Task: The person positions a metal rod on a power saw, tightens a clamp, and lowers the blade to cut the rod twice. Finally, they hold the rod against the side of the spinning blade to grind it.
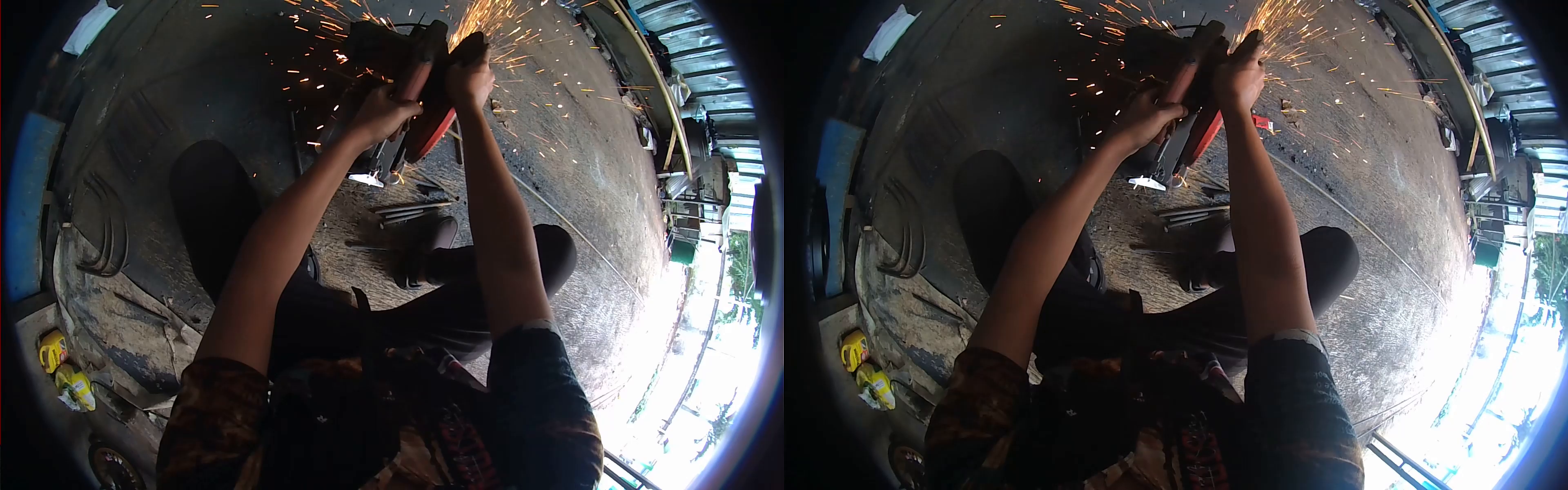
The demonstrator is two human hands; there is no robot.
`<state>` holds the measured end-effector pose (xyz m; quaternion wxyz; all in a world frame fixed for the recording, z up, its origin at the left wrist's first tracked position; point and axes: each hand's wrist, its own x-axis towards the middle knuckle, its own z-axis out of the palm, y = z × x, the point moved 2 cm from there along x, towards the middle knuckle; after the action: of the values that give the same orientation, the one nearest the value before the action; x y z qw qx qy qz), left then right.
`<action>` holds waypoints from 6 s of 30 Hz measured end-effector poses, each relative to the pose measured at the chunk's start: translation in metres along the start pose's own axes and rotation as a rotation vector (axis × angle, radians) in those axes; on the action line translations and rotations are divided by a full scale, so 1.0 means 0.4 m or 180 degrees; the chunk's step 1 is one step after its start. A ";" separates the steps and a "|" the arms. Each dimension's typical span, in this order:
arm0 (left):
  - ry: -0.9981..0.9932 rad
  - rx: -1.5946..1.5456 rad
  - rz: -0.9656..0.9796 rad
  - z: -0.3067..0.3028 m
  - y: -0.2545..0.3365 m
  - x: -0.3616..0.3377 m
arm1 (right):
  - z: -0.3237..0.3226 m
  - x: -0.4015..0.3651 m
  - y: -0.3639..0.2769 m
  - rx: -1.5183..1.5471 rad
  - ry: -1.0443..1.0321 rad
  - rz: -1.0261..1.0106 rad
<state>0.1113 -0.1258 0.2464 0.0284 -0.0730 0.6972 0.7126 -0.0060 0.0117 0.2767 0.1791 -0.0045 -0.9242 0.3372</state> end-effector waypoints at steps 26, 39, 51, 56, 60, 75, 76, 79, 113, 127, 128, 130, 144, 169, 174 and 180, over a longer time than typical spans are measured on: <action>-0.0100 -0.0265 0.0071 0.005 -0.038 0.019 | 0.007 -0.003 0.008 0.0157 0.0090 0.0056; -0.0002 -0.0162 0.0091 0.003 -0.045 0.022 | 0.004 -0.011 0.001 0.0165 0.0336 -0.0124; -0.0057 -0.0151 0.0071 0.000 -0.035 0.015 | 0.007 -0.013 0.011 0.0204 0.0301 -0.0053; -0.0038 -0.0109 0.0046 0.001 -0.044 0.022 | 0.002 -0.015 0.005 0.0227 0.0271 -0.0034; -0.0085 -0.0186 0.0126 0.002 -0.040 0.018 | 0.018 -0.008 0.019 0.0229 0.0443 -0.0164; -0.0064 -0.0168 0.0078 0.002 -0.035 0.013 | 0.001 -0.021 0.005 0.0296 0.0321 -0.0019; -0.0065 -0.0171 0.0077 0.003 -0.028 0.008 | 0.000 -0.020 0.006 0.0292 0.0321 -0.0019; 0.0065 0.0143 0.0158 0.001 -0.021 0.003 | 0.001 -0.021 0.008 0.0241 0.0343 -0.0013; -0.0072 -0.0111 0.0175 0.007 -0.034 0.008 | 0.015 -0.017 0.022 0.0271 0.0446 -0.0074; -0.0087 -0.0089 0.0080 0.001 -0.031 0.005 | 0.000 -0.031 0.003 0.0361 0.0420 0.0019; -0.0006 0.0112 0.0180 0.000 -0.029 0.005 | 0.000 -0.030 0.002 0.0308 0.0402 0.0031; 0.0076 0.0309 0.0283 0.000 -0.040 0.013 | 0.003 -0.025 0.007 0.0252 0.0387 0.0041; -0.0067 -0.0064 0.0122 0.000 -0.053 0.017 | 0.010 -0.026 0.014 0.0217 0.0383 -0.0057; -0.0010 0.0013 0.0222 0.001 -0.049 0.012 | 0.001 -0.033 0.007 0.0325 0.0485 -0.0218; 0.0015 0.0015 0.0318 0.004 -0.043 0.008 | 0.016 -0.023 0.019 0.0269 0.0527 -0.0177; -0.0007 -0.0013 0.0200 0.000 -0.050 0.011 | 0.010 -0.030 0.016 0.0330 0.0572 -0.0289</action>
<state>0.1099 -0.1255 0.2259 0.0067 -0.0503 0.6976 0.7146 0.0032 0.0126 0.2661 0.2763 0.0165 -0.8850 0.3743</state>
